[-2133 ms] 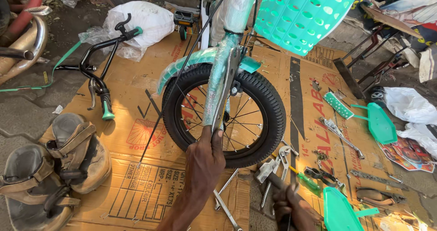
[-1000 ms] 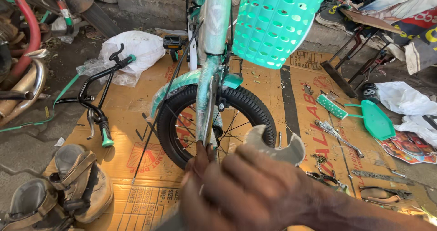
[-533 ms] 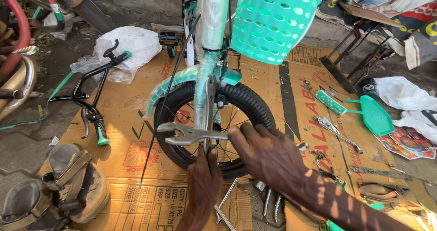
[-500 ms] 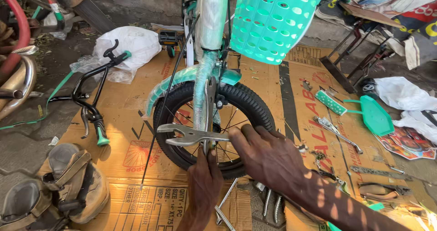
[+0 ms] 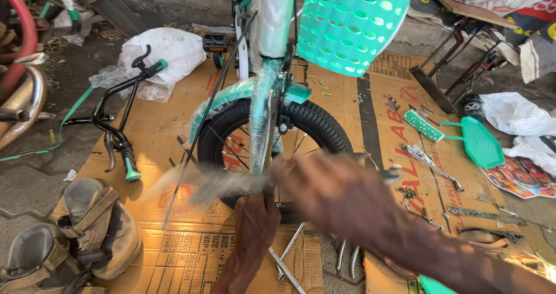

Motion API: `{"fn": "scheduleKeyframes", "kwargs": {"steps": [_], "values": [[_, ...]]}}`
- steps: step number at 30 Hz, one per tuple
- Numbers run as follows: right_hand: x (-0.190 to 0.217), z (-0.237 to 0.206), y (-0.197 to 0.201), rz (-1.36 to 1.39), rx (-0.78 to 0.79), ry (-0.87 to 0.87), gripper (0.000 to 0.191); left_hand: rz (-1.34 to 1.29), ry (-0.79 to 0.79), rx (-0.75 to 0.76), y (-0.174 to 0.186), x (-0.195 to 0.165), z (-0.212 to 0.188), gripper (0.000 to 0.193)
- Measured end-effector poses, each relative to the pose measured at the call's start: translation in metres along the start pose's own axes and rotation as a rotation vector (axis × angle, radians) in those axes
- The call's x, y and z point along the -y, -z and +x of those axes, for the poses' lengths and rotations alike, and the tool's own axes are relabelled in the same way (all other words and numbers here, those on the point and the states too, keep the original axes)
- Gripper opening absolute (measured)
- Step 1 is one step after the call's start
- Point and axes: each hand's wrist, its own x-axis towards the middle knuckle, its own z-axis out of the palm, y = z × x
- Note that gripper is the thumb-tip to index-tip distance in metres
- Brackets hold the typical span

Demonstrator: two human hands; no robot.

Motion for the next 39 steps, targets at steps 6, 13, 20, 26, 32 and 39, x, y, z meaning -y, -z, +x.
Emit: {"fn": "scheduleKeyframes", "kwargs": {"steps": [6,13,20,26,32,39], "values": [[0.016,0.001,0.012,-0.077,-0.283,0.195,0.026,-0.072,0.366,0.093,0.002,-0.006,0.011,0.034],[-0.041,-0.033,-0.104,-0.071,0.332,-0.383,0.025,-0.004,0.24,0.118,0.026,0.0,0.022,0.027],[0.012,-0.044,-0.09,0.049,0.253,-0.217,0.026,-0.124,0.163,-0.001,0.029,0.003,-0.008,0.023],[0.024,-0.056,-0.063,0.12,0.258,-0.35,0.025,-0.058,0.101,-0.062,0.021,0.003,-0.021,0.029],[0.028,-0.044,-0.054,0.111,0.358,-0.392,0.019,-0.008,0.159,0.043,0.022,0.002,-0.015,0.026],[0.032,-0.016,0.016,0.093,-0.112,0.058,0.027,0.013,0.148,0.066,0.015,-0.006,-0.019,0.022]]}}
